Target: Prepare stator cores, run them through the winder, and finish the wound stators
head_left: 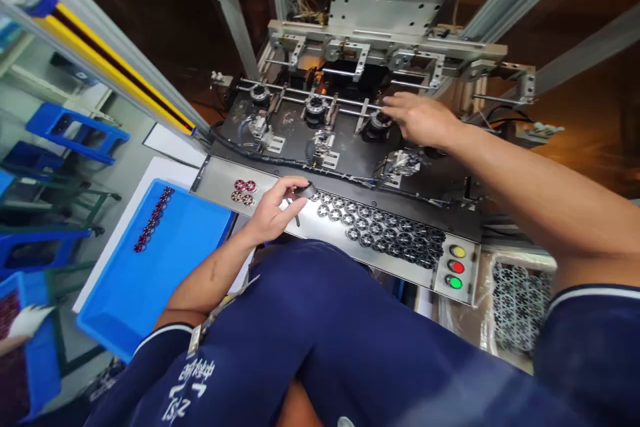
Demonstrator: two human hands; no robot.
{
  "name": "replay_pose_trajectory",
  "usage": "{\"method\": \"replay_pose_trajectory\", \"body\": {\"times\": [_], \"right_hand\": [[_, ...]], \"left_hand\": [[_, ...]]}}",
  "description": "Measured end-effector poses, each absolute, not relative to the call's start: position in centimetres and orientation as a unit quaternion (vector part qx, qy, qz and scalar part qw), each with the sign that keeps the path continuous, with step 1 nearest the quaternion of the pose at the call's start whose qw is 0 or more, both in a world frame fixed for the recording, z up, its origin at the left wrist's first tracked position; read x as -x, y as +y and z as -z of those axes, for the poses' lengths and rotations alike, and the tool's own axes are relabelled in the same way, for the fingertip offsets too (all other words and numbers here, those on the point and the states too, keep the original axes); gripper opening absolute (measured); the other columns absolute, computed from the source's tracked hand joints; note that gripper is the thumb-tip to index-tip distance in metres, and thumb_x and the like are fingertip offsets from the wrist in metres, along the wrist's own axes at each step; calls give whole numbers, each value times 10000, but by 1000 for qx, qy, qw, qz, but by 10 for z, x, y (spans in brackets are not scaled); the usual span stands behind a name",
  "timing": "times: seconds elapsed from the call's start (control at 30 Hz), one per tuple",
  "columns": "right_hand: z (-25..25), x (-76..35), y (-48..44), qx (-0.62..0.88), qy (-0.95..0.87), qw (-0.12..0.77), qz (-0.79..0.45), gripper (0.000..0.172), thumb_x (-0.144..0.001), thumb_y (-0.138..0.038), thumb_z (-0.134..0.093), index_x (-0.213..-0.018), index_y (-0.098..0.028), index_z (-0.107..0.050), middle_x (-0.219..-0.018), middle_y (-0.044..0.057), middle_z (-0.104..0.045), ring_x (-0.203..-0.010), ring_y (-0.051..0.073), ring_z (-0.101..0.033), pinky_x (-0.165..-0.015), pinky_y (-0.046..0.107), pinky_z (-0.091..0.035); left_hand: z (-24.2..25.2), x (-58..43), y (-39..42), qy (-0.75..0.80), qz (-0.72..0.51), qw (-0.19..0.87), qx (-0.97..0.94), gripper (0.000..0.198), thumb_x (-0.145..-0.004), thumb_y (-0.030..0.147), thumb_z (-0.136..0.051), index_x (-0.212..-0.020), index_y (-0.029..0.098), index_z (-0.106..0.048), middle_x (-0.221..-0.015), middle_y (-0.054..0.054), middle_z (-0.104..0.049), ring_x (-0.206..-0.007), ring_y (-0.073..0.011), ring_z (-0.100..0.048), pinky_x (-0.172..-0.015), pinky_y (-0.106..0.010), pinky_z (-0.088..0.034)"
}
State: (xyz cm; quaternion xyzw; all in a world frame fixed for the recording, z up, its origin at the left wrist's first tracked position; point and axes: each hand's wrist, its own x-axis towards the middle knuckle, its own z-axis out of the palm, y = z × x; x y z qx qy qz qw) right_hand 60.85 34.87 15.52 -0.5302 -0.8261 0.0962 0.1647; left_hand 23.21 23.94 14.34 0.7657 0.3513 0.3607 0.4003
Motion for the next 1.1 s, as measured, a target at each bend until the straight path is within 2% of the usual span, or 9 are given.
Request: {"method": "replay_pose_trajectory", "body": {"times": [0.1,0.17,0.23,0.3,0.43,0.53,0.73,0.9,1.1], "right_hand": [[-193,-551,310,478,-834,269,-63,463,-938,-318,-640,-1368,-150,-600,-1413,201,-588,-1340,278,-534,-1173,482,-395],[-212,-509,273,381,-860,324,-100,556,-883,-418,-722,-1394,-266,-566,-1351,119,-643,-1257,261,-600,-1079,461,-508],[-220,-473,240,298,-872,365,-131,609,-878,-419,-728,-1431,-274,-518,-1249,121,-676,-1151,268,-644,-927,457,-582],[-218,-449,219,285,-859,407,-124,529,-921,-333,-678,-1423,-297,-518,-1104,97,-698,-994,244,-670,-806,429,-594],[-203,-436,204,346,-811,468,-69,416,-924,-257,-647,-1327,-351,-600,-967,52,-706,-842,221,-653,-726,411,-562],[-203,-443,200,388,-798,452,-94,358,-889,-335,-706,-1244,-323,-665,-1017,71,-718,-914,246,-662,-788,457,-564],[-228,-468,207,340,-766,360,-410,206,-970,-312,-594,-1081,-269,-762,-1456,79,-568,-1297,224,-580,-1048,451,-516],[-227,-479,222,285,-731,274,-556,199,-957,-288,-610,-1039,-219,-778,-1527,87,-504,-1404,208,-494,-1148,385,-413],[-217,-477,225,204,-733,248,-599,233,-980,-283,-564,-1013,-154,-754,-1558,114,-457,-1437,220,-452,-1174,369,-374]], "left_hand": [[-169,-227,242,302,-430,437,-730,318,-933,410,-632,-1183,220,-580,-1131,-79,-680,-954,-156,-667,-857,-305,-543],[-178,-227,239,282,-452,448,-718,344,-899,440,-679,-1151,230,-573,-1080,-62,-683,-950,-158,-676,-832,-299,-552],[-181,-228,236,265,-466,462,-707,352,-876,472,-700,-1097,234,-565,-1045,-51,-683,-970,-166,-684,-816,-297,-559],[-182,-232,232,253,-467,487,-693,344,-879,499,-687,-1060,237,-556,-1043,-52,-685,-983,-173,-690,-798,-295,-565],[-176,-243,227,242,-447,568,-647,415,-887,564,-643,-1140,257,-522,-960,-28,-698,-832,-158,-704,-710,-297,-577],[-172,-248,227,246,-451,589,-624,388,-892,505,-667,-1167,254,-559,-920,-11,-709,-772,-134,-702,-672,-268,-576],[-171,-243,227,244,-451,559,-651,356,-831,311,-779,-1178,294,-700,-1087,-23,-767,-926,-131,-732,-799,-237,-593],[-171,-238,226,247,-404,547,-690,368,-808,312,-797,-1169,274,-733,-1046,-43,-794,-921,-159,-755,-805,-247,-615],[-169,-242,224,275,-356,570,-687,373,-815,371,-783,-1159,235,-731,-1034,-75,-795,-905,-184,-761,-777,-256,-618]]}}
